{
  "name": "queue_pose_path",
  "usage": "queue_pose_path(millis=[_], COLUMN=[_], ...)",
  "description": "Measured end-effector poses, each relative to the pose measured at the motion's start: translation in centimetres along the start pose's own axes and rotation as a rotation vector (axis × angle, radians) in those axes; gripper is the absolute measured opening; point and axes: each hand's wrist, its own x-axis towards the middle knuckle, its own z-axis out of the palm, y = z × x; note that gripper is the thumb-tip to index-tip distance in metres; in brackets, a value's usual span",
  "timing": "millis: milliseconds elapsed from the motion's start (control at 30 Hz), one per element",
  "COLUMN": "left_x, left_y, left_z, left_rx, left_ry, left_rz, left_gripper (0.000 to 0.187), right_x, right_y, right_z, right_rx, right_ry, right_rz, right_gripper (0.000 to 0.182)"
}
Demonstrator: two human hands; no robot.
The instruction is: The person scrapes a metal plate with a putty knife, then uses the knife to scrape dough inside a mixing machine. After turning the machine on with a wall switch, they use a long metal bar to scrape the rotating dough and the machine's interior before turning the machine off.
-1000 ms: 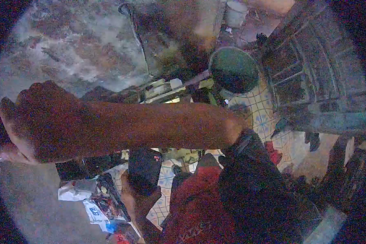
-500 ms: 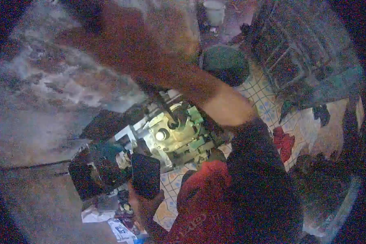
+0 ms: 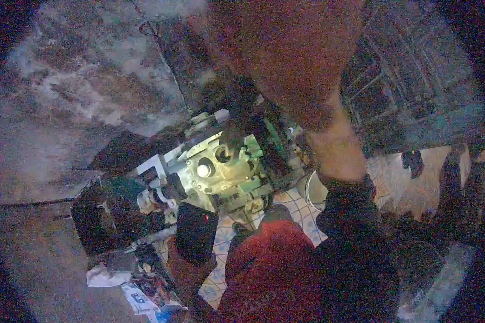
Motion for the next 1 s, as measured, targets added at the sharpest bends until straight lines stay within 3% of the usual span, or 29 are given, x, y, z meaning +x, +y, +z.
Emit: queue_pose_path(millis=[233, 333, 433, 533, 567, 667, 1000], left_x=[0.3, 0.7, 1.1, 1.1, 1.1, 1.3, 0.9], left_y=[0.8, 1.6, 3.1, 4.1, 4.4, 4.8, 4.2], left_z=[1.1, 1.4, 1.8, 2.1, 2.5, 2.4, 2.4], left_rx=[-0.122, 0.003, 0.008, 0.167, 0.056, 0.209, 0.080], left_ry=[0.096, 0.178, 0.134, 0.070, -0.040, -0.159, -0.027], left_rz=[0.086, 0.290, 0.337, 0.323, 0.212, 0.147, 0.171], left_gripper=[0.083, 0.082, 0.084, 0.088, 0.090, 0.088, 0.086], right_x=[0.1, -0.2, 0.0, 0.3, 0.4, 0.7, 2.1], right_y=[1.3, 1.8, 1.9, 2.3, 2.4, 2.8, 2.1], right_z=[0.9, 0.9, 0.7, 0.4, 0.3, 1.1, 2.6], right_rx=[-0.045, -0.046, -0.061, -0.070, -0.072, -0.062, -0.113], right_ry=[-0.003, -0.007, -0.001, 0.010, 0.012, 0.009, 0.005], right_rz=[0.062, 0.076, 0.075, 0.073, 0.072, 0.082, 0.070], right_gripper=[0.027, 0.027, 0.028, 0.028, 0.029, 0.030, 0.033])
